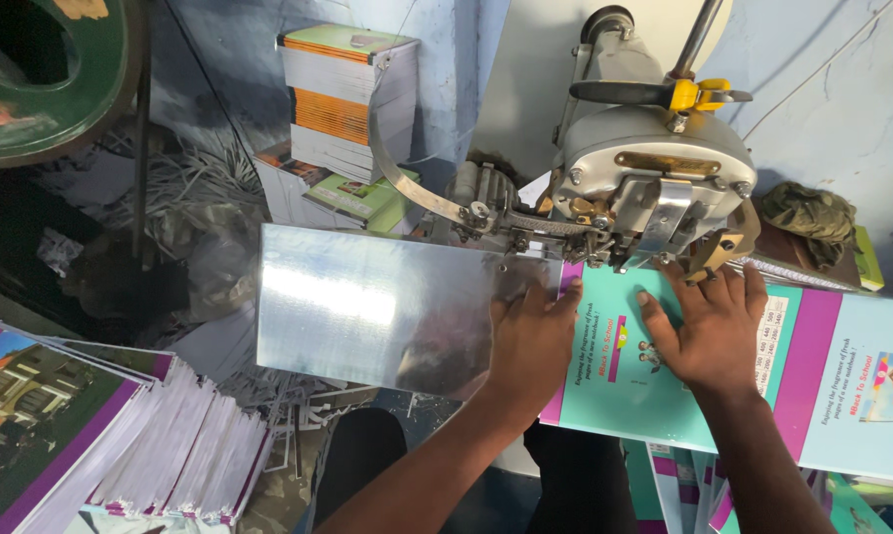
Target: The person feeds printed book covers into a sewing machine to stitch the spine, then removes the bound book and stacks it. This process is repeated for several covers throughout the clip.
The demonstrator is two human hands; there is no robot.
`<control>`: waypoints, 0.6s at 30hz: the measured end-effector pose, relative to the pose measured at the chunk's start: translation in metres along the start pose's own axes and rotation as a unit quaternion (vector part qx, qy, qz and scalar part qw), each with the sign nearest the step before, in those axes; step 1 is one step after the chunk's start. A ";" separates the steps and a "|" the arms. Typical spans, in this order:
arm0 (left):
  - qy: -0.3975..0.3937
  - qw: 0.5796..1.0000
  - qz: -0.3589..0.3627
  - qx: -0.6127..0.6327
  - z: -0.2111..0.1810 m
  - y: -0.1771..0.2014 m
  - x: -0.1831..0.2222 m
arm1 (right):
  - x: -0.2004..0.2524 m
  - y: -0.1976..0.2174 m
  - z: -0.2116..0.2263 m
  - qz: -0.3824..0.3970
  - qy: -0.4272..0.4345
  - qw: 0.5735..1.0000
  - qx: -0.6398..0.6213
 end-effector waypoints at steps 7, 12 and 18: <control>-0.012 1.000 0.011 0.020 -0.003 0.006 0.002 | 0.003 -0.003 -0.003 0.008 -0.014 1.000 0.011; -0.018 1.000 0.002 0.016 -0.005 0.007 0.002 | 0.003 -0.003 -0.005 0.004 -0.007 1.000 0.012; -0.006 1.000 0.016 0.005 -0.005 0.005 0.003 | 0.002 -0.002 -0.004 0.019 -0.013 1.000 0.019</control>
Point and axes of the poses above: each hand's wrist, its own x-axis away from the middle knuckle, its own y-axis out of the back of the hand, z = x × y, the point moved 3 cm from there along -x, towards the middle knuckle, and after that the axes turned 7 degrees about y, right-handed, at the moved point
